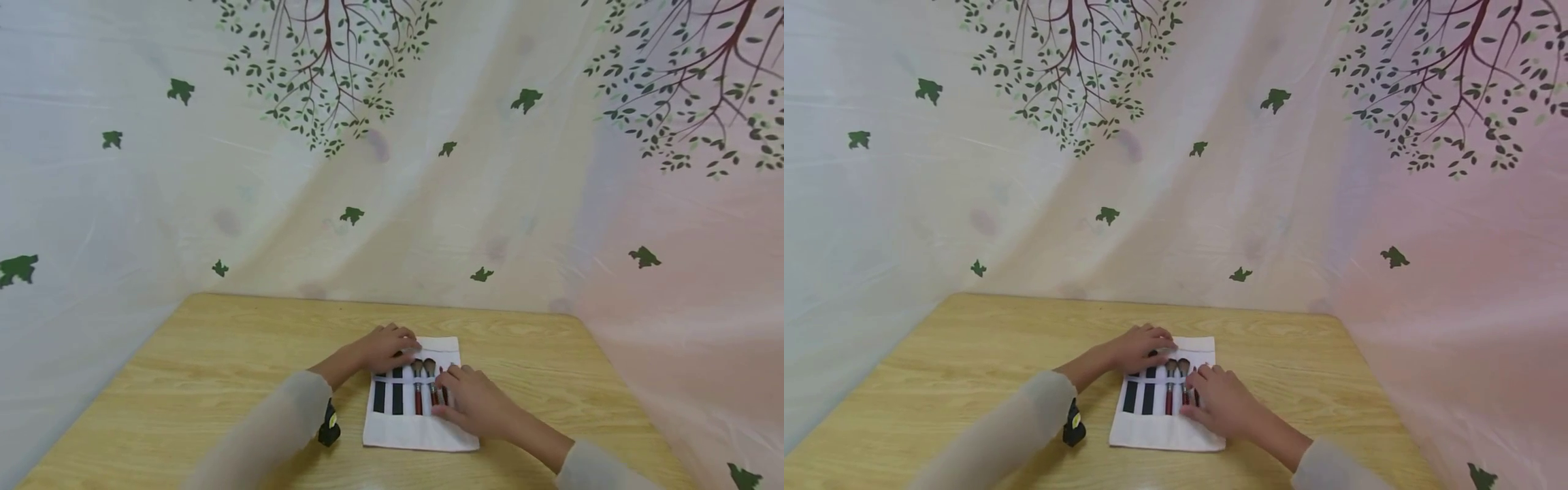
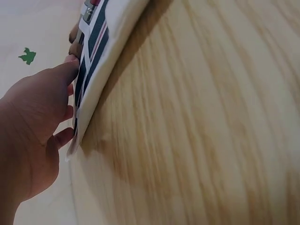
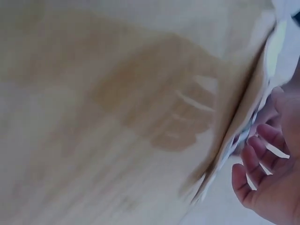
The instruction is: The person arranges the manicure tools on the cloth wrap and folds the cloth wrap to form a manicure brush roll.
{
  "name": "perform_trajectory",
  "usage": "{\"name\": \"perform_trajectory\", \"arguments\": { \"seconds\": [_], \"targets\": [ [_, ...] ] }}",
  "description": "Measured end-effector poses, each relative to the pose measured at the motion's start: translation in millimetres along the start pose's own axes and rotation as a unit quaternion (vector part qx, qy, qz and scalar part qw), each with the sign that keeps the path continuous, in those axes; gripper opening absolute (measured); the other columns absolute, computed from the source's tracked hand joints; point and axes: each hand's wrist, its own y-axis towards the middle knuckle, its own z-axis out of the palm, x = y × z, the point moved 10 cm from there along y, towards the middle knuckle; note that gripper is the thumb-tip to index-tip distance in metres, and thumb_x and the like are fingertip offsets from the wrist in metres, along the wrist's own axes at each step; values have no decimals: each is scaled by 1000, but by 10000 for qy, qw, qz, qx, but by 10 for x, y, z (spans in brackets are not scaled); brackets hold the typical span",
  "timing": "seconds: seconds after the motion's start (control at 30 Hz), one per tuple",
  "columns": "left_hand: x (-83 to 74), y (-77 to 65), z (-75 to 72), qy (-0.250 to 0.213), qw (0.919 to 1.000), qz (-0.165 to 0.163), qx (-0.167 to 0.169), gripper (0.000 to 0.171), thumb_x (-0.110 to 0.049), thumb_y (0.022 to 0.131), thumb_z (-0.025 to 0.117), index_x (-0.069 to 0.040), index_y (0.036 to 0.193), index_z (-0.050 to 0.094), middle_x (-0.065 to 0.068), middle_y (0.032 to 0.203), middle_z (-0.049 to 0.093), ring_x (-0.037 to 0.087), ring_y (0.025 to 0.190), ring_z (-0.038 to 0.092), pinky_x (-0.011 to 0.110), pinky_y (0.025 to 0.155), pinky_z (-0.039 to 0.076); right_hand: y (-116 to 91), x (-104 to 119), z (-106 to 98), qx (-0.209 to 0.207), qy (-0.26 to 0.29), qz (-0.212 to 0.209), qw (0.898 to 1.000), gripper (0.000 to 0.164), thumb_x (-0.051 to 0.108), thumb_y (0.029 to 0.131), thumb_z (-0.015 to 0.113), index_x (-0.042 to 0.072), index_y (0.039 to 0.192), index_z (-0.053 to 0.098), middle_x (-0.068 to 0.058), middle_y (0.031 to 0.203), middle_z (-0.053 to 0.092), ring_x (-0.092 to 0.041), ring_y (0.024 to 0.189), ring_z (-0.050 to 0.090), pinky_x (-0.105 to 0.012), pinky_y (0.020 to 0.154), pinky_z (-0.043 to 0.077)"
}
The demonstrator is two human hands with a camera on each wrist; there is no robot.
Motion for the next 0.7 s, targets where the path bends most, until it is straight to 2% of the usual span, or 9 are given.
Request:
{"name": "perform_trajectory", "arguments": {
  "seconds": [0.13, 0.3, 0.47, 0.7],
  "targets": [
    [-5, -62, 14, 143, 9999, 57, 24, 44, -44, 110, 42, -26, 148, 54, -1, 153, 47, 23, 138, 42, 51, 114, 34, -41, 252, 46, 96, -462, -394, 9981, 44, 62, 96, 60, 18, 101, 63, 9, 91, 53, -10, 81, 49, -31, 66, 45],
    [23, -159, 1, 157, 9998, -85, 35, 45, -45, 110, 43, -25, 149, 53, 0, 153, 47, 26, 139, 42, 53, 113, 35, -81, 423, 132, 418, -504, -594, 9961, 41, 61, 97, 60, 20, 97, 62, 9, 92, 56, -9, 84, 51, -31, 71, 48],
    [64, -279, -16, 201, 9996, -218, -2, 46, -45, 109, 44, -24, 149, 53, 2, 150, 49, 26, 137, 43, 53, 110, 37, -115, 450, 176, 542, -452, -516, 9962, 37, 57, 99, 60, 21, 102, 63, 9, 95, 57, -10, 86, 52, -33, 74, 48],
    [98, -501, -42, 247, 9991, -318, -155, 46, -45, 109, 46, -20, 147, 54, 4, 145, 52, 27, 129, 47, 52, 103, 41, -179, 351, 161, 404, -536, -522, 9964, 26, 48, 101, 60, 24, 109, 60, 9, 101, 56, -11, 93, 52, -34, 77, 48]
  ]
}}
